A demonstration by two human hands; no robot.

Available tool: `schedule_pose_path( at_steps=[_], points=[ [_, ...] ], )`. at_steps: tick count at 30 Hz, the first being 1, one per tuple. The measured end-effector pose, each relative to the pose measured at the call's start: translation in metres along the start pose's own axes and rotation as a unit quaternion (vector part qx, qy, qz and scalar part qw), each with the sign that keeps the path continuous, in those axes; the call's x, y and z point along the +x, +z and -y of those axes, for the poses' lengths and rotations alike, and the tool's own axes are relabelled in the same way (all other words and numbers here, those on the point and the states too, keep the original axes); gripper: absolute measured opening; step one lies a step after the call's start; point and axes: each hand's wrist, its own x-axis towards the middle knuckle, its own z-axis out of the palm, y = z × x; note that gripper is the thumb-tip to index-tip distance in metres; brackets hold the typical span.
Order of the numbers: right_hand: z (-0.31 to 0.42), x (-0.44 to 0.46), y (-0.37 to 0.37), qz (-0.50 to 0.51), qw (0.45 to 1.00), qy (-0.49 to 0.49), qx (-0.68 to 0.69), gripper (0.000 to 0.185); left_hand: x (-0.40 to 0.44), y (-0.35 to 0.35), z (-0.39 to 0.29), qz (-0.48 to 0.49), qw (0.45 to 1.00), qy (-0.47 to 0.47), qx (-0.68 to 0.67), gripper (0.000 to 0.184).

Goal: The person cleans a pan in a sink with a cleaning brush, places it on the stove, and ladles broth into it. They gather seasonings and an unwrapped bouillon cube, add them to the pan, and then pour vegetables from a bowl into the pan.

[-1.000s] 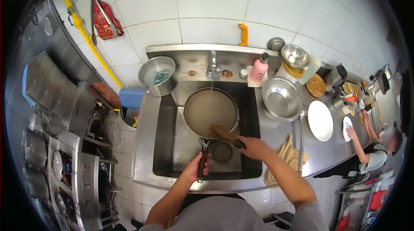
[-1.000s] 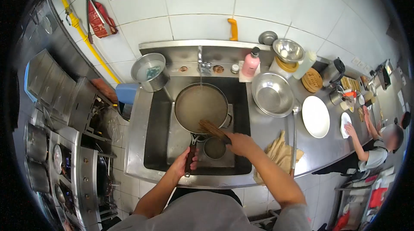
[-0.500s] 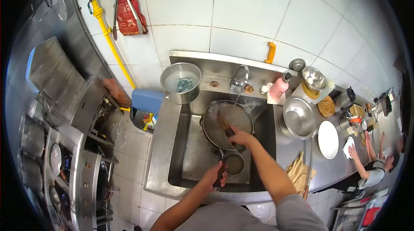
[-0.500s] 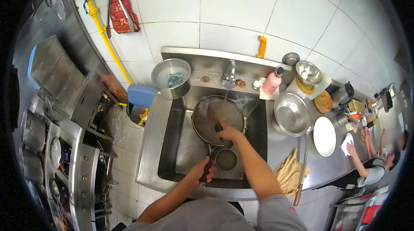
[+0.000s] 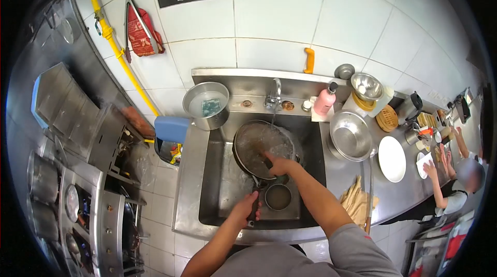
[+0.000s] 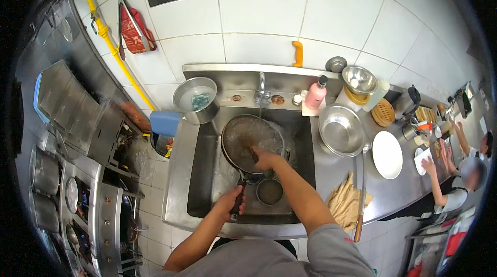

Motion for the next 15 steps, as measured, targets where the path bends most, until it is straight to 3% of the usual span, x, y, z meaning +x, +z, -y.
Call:
schedule_pose_path(
  at_steps=[1, 3, 4, 6, 7, 9, 10, 12, 13, 15],
  points=[
    [-0.008, -0.005, 0.004, -0.004, 1.0, -0.001, 0.001, 0.094, -0.002, 0.0, -0.004, 0.0, 1.0, 0.0, -0.001, 0.027],
    [-0.031, -0.019, 0.018, 0.051, 0.991, -0.119, -0.031, 0.095, -0.007, -0.001, -0.009, -0.015, 1.0, 0.015, 0.007, 0.023],
    [-0.033, -0.037, 0.006, 0.049, 0.991, -0.123, -0.029, 0.095, -0.008, -0.003, -0.008, -0.019, 1.0, 0.017, 0.009, 0.023],
    [-0.031, -0.088, -0.039, 0.228, 0.973, 0.018, -0.023, 0.096, -0.007, -0.006, -0.004, -0.01, 0.995, 0.056, 0.084, 0.017],
    [-0.042, -0.093, -0.05, 0.225, 0.974, 0.014, -0.021, 0.096, -0.012, 0.0, -0.006, -0.022, 0.993, 0.066, 0.097, 0.009],
    [-0.069, -0.098, -0.059, 0.181, 0.977, 0.114, -0.026, 0.097, -0.02, 0.007, -0.011, -0.036, 0.986, 0.07, 0.148, 0.01],
    [-0.086, -0.095, -0.052, 0.178, 0.978, 0.107, -0.019, 0.097, -0.025, 0.01, -0.013, -0.048, 0.978, 0.074, 0.19, 0.01],
    [-0.124, -0.075, -0.018, -0.067, 0.993, 0.01, -0.098, 0.099, -0.035, 0.016, -0.014, -0.061, 0.972, 0.079, 0.213, 0.012],
    [-0.144, -0.069, 0.007, -0.067, 0.994, 0.002, -0.091, 0.099, -0.042, 0.019, -0.013, -0.087, 0.956, 0.103, 0.262, 0.013],
    [-0.175, -0.063, 0.058, -0.317, 0.936, -0.109, 0.11, 0.09, -0.067, 0.027, -0.015, -0.142, 0.914, 0.121, 0.36, 0.028]
  ],
)
